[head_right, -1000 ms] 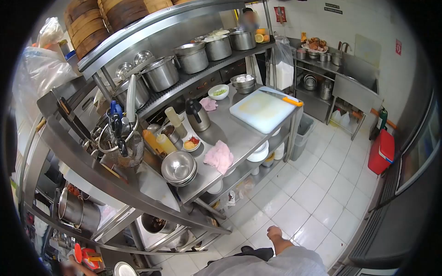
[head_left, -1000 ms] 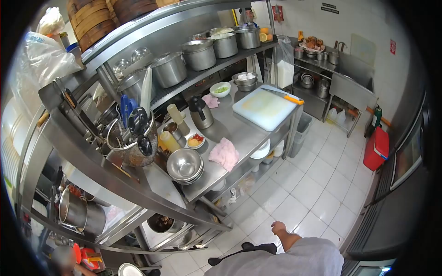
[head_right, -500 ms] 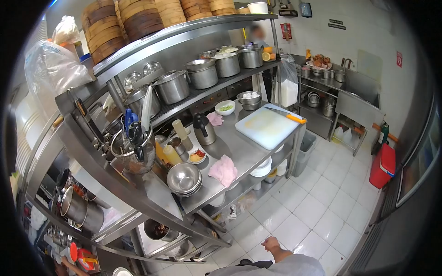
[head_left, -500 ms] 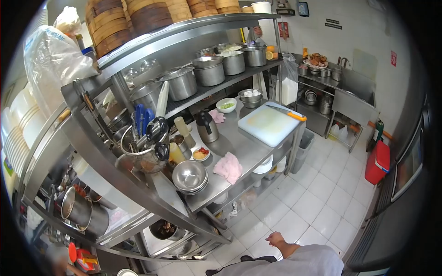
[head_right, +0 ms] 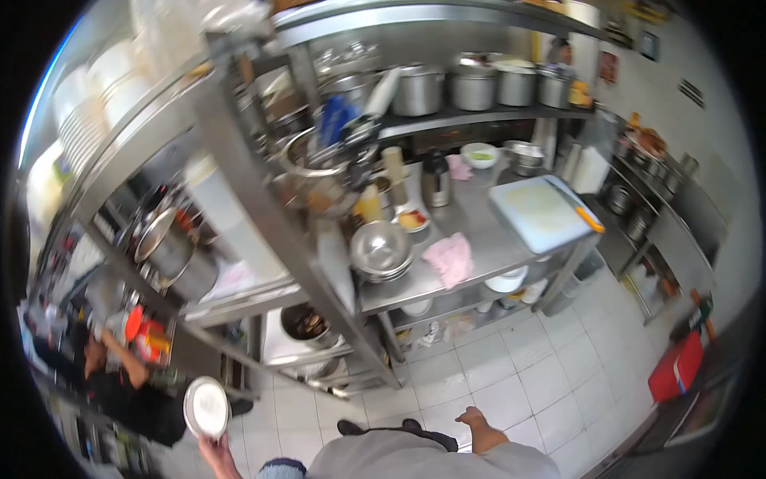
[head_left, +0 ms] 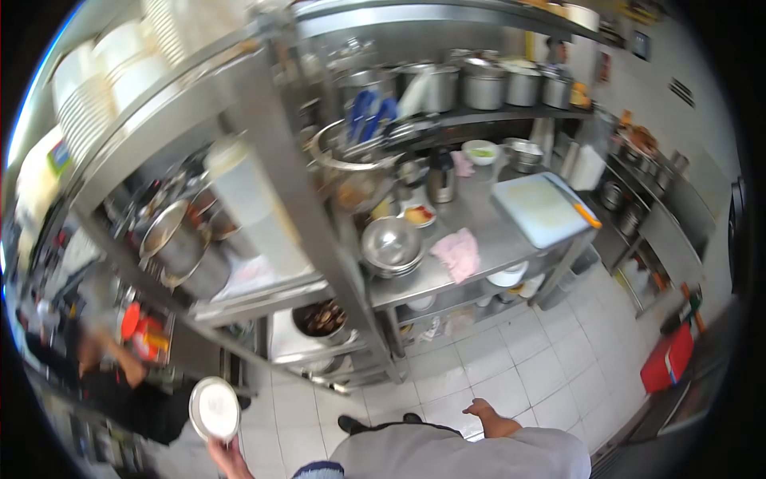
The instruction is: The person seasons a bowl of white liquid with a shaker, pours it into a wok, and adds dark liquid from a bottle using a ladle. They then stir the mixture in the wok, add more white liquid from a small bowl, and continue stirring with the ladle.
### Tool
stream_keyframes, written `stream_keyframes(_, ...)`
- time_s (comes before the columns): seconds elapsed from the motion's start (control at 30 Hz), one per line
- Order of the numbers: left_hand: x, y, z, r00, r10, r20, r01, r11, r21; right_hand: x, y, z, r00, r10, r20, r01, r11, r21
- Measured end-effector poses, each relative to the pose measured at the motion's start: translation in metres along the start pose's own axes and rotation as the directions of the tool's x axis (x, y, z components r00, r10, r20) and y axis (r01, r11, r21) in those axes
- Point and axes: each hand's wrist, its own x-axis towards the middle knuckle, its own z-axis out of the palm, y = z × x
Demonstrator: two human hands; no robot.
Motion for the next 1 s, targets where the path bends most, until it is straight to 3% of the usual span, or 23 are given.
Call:
stream_keyframes(0.07,0.004,0.001,-0.015,0.986,-0.099,-0.137,0.096,0.995,-0.029,0.007,0.003,0.006,0.999,-0.032,0.038,0.034,0.997,-0.067)
stream_keyframes(0.2,-0.023,0.021,0.007,0.985,-0.095,-0.145,0.088,0.995,-0.054,0.014,0.000,0.020,0.993,-0.110,0.052,0.115,0.988,-0.101)
stream_keyframes(0.37,-0.018,0.025,-0.006,0.981,-0.091,-0.173,0.089,0.996,-0.016,0.014,-0.009,0.031,0.991,-0.131,0.040,0.131,0.991,-0.018)
stream_keyframes(0.47,-0.006,0.024,-0.025,0.985,-0.097,-0.144,0.095,0.995,-0.023,0.002,-0.019,0.033,0.987,-0.158,0.007,0.158,0.985,-0.064)
stream_keyframes(0.63,0.014,0.029,-0.048,0.981,-0.121,-0.152,0.118,0.993,-0.031,-0.001,-0.035,0.056,0.988,-0.151,-0.007,0.150,0.983,-0.110)
stream_keyframes(0.73,0.028,0.027,-0.066,0.982,-0.126,-0.139,0.123,0.992,-0.024,-0.019,-0.069,0.064,0.989,-0.020,0.145,0.049,0.980,-0.195)
stream_keyframes(0.8,0.036,0.027,-0.080,0.983,-0.132,-0.127,0.135,0.991,0.012,0.000,-0.062,0.099,0.944,-0.320,0.086,0.331,0.925,-0.185)
stream_keyframes(0.87,0.037,0.039,-0.073,0.983,-0.141,-0.115,0.141,0.990,-0.003,-0.011,-0.083,0.113,0.937,-0.346,0.054,0.349,0.936,-0.046)
stream_keyframes(0.93,0.046,0.036,-0.087,0.981,-0.159,-0.110,0.159,0.987,-0.011,-0.055,-0.143,0.111,0.993,-0.071,0.099,0.049,0.976,0.214)
stream_keyframes(1.0,0.054,0.036,-0.101,0.980,-0.184,-0.077,0.187,0.982,0.026,-0.071,-0.178,0.122,0.989,-0.071,0.129,0.051,0.986,0.156)
